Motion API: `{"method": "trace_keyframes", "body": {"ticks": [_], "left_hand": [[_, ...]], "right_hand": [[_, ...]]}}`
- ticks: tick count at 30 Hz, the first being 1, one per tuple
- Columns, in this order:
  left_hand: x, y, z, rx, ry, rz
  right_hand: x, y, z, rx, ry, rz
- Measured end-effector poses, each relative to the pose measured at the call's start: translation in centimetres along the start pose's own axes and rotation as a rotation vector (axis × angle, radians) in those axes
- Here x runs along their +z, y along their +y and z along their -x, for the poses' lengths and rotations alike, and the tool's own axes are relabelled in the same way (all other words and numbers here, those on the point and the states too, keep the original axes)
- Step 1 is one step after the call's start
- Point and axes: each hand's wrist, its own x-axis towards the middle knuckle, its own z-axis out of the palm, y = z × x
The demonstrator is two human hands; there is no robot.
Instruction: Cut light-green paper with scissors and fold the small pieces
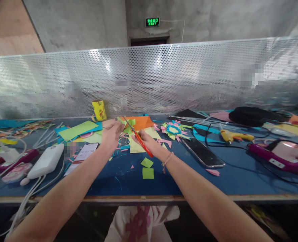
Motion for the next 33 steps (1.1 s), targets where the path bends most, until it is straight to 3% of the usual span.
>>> {"method": "trace_keyframes", "body": {"ticks": [8,13,21,28,33], "left_hand": [[0.0,-0.6,0.0,0.026,-0.056,-0.053],[0.0,-0.8,0.0,0.036,-0.052,-0.088],[0.2,-0.3,0.1,-0.015,-0.014,-0.067],[0.0,-0.1,0.1,-0.071,-0.034,-0.030],[-0.1,-0.1,-0.2,-0.014,-0.045,-0.038]], "right_hand": [[0.3,0.4,0.0,0.030,-0.038,-0.047],[0.5,0.7,-0.1,0.040,-0.007,-0.026],[0.2,-1.4,0.1,0.090,0.044,0.144],[0.4,-0.8,-0.3,0.077,0.094,0.225],[0.4,-0.4,-0.2,0.051,0.104,0.206]]}}
